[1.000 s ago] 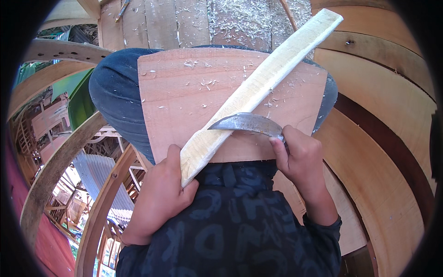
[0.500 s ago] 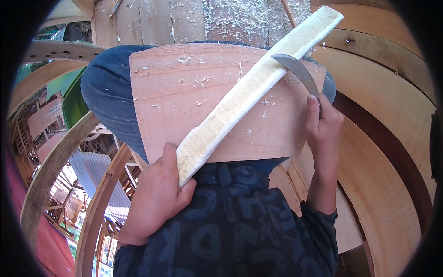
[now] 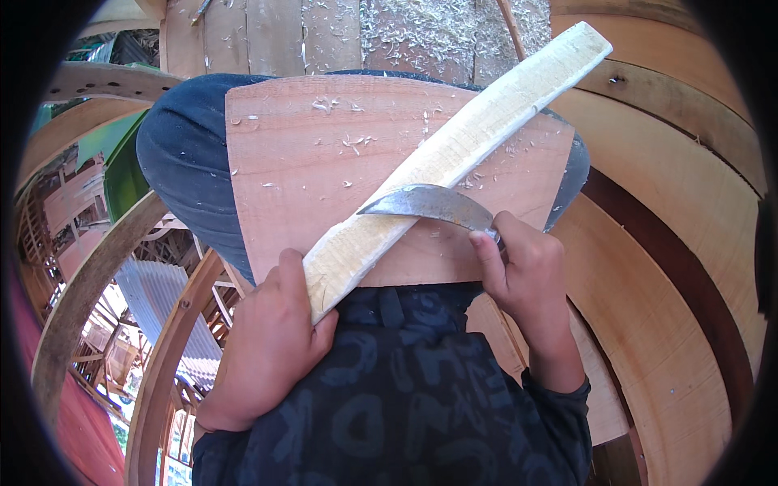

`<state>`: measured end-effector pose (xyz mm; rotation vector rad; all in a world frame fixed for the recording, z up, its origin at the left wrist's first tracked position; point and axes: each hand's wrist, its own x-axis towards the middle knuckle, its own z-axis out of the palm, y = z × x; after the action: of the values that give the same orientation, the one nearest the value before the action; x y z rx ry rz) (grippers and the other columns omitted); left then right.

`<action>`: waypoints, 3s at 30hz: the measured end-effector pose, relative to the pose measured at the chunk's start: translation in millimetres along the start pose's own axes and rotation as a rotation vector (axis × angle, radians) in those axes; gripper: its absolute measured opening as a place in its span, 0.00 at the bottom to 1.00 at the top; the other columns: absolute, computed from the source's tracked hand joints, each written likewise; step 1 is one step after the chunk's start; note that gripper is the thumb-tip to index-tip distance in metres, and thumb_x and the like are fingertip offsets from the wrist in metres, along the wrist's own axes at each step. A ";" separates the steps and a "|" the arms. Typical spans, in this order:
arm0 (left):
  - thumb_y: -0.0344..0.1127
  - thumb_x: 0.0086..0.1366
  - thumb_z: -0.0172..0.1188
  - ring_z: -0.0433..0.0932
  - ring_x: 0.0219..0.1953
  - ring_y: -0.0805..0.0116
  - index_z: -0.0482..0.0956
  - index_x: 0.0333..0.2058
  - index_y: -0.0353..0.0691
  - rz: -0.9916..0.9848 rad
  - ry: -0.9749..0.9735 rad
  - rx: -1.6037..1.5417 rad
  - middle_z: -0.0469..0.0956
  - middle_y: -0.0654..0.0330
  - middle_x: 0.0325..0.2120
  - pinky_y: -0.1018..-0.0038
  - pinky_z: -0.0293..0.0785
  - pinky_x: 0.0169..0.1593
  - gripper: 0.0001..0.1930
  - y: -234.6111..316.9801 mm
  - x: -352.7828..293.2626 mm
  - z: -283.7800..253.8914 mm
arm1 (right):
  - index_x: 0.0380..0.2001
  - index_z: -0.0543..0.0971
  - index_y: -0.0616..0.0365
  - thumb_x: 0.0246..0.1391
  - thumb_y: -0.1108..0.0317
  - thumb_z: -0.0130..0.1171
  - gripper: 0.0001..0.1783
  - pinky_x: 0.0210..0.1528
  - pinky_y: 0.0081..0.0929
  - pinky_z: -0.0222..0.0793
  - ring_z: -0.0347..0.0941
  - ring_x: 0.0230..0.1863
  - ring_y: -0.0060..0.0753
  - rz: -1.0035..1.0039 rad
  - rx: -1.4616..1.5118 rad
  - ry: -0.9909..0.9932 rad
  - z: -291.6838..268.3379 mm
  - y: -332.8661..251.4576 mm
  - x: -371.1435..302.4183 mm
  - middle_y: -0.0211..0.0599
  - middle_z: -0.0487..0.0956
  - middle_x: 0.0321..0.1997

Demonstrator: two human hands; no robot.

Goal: The person is sitting on a wooden platform and using a curved knife to shave and shape a long, thin piece of wood. They hold the wood on their lap and repeatedly scrape the surface with the blade, removing thin shavings.

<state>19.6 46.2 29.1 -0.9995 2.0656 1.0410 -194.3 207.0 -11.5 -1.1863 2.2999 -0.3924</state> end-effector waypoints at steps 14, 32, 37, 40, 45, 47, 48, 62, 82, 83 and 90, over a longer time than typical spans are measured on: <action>0.29 0.52 0.64 0.75 0.37 0.35 0.62 0.46 0.32 0.024 0.068 0.031 0.73 0.39 0.34 0.50 0.71 0.38 0.25 -8.6 -2.9 9.5 | 0.22 0.71 0.59 0.59 0.55 0.59 0.20 0.21 0.41 0.64 0.72 0.18 0.51 0.191 -0.130 0.043 -38.4 27.7 16.4 0.45 0.72 0.16; 0.34 0.54 0.67 0.77 0.34 0.40 0.63 0.46 0.32 0.068 0.058 0.042 0.72 0.42 0.34 0.54 0.74 0.37 0.26 -11.7 -2.2 9.5 | 0.22 0.72 0.60 0.60 0.57 0.59 0.20 0.19 0.37 0.62 0.69 0.15 0.47 0.114 -0.095 0.108 -17.5 19.8 2.5 0.44 0.69 0.14; 0.34 0.55 0.66 0.77 0.35 0.39 0.62 0.46 0.31 0.056 0.038 0.062 0.72 0.41 0.35 0.54 0.74 0.38 0.25 -10.8 -2.6 6.7 | 0.22 0.72 0.58 0.57 0.55 0.61 0.19 0.19 0.36 0.63 0.71 0.16 0.45 -0.080 -0.103 0.008 8.8 6.3 -4.3 0.42 0.71 0.15; 0.34 0.56 0.66 0.77 0.35 0.39 0.62 0.46 0.31 0.058 0.030 0.047 0.72 0.41 0.35 0.53 0.74 0.38 0.25 -9.5 -2.6 3.6 | 0.22 0.72 0.57 0.57 0.55 0.61 0.19 0.19 0.37 0.64 0.72 0.17 0.46 -0.095 -0.119 0.029 7.8 13.4 0.8 0.42 0.71 0.15; 0.34 0.56 0.66 0.77 0.35 0.38 0.62 0.45 0.31 0.065 0.018 0.029 0.72 0.40 0.35 0.53 0.74 0.38 0.25 -9.6 -3.6 1.8 | 0.23 0.72 0.61 0.61 0.56 0.58 0.20 0.20 0.38 0.64 0.70 0.17 0.49 0.057 -0.112 0.159 2.2 33.6 7.4 0.46 0.71 0.15; 0.33 0.56 0.65 0.77 0.35 0.38 0.62 0.45 0.31 0.061 0.015 0.022 0.73 0.40 0.35 0.53 0.74 0.39 0.24 -12.5 -4.3 3.1 | 0.23 0.73 0.63 0.63 0.57 0.55 0.21 0.21 0.37 0.62 0.68 0.16 0.51 0.300 -0.106 0.258 -18.3 59.5 18.4 0.48 0.70 0.16; 0.33 0.56 0.65 0.77 0.35 0.38 0.62 0.45 0.31 0.039 0.012 0.016 0.73 0.40 0.34 0.53 0.74 0.39 0.24 -13.1 -6.0 3.5 | 0.23 0.73 0.64 0.64 0.57 0.55 0.21 0.21 0.36 0.61 0.67 0.16 0.50 0.304 -0.115 0.266 -25.3 65.8 19.3 0.48 0.70 0.16; 0.30 0.52 0.60 0.74 0.37 0.32 0.62 0.45 0.34 0.021 0.028 -0.027 0.73 0.37 0.32 0.48 0.69 0.40 0.23 -13.4 -4.9 2.3 | 0.22 0.72 0.59 0.59 0.53 0.60 0.21 0.19 0.39 0.63 0.71 0.17 0.50 0.021 -0.124 0.152 3.6 30.4 7.7 0.44 0.73 0.16; 0.31 0.52 0.65 0.76 0.35 0.35 0.62 0.44 0.31 0.021 -0.011 0.029 0.74 0.38 0.33 0.51 0.72 0.38 0.24 -9.9 -3.6 -1.6 | 0.22 0.73 0.58 0.59 0.53 0.60 0.21 0.21 0.39 0.66 0.73 0.19 0.51 0.391 -0.126 0.234 -28.5 56.5 25.0 0.45 0.73 0.16; 0.31 0.52 0.64 0.76 0.35 0.35 0.62 0.44 0.31 0.016 -0.015 0.038 0.74 0.38 0.33 0.51 0.72 0.38 0.24 -9.2 -3.4 -1.6 | 0.21 0.73 0.58 0.58 0.52 0.60 0.21 0.20 0.39 0.65 0.73 0.19 0.51 0.276 -0.127 0.194 -26.2 47.9 22.1 0.45 0.73 0.16; 0.31 0.52 0.62 0.76 0.36 0.34 0.62 0.45 0.31 0.014 -0.029 -0.014 0.74 0.37 0.31 0.51 0.71 0.39 0.24 -10.9 -3.9 -4.8 | 0.19 0.71 0.57 0.57 0.51 0.62 0.23 0.20 0.38 0.65 0.72 0.17 0.46 -0.017 -0.064 0.159 4.0 29.5 16.9 0.42 0.72 0.14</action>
<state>29.9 39.0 30.3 -0.9731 2.0472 1.0726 -219.9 210.1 -34.0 -1.2471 2.4559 -0.4372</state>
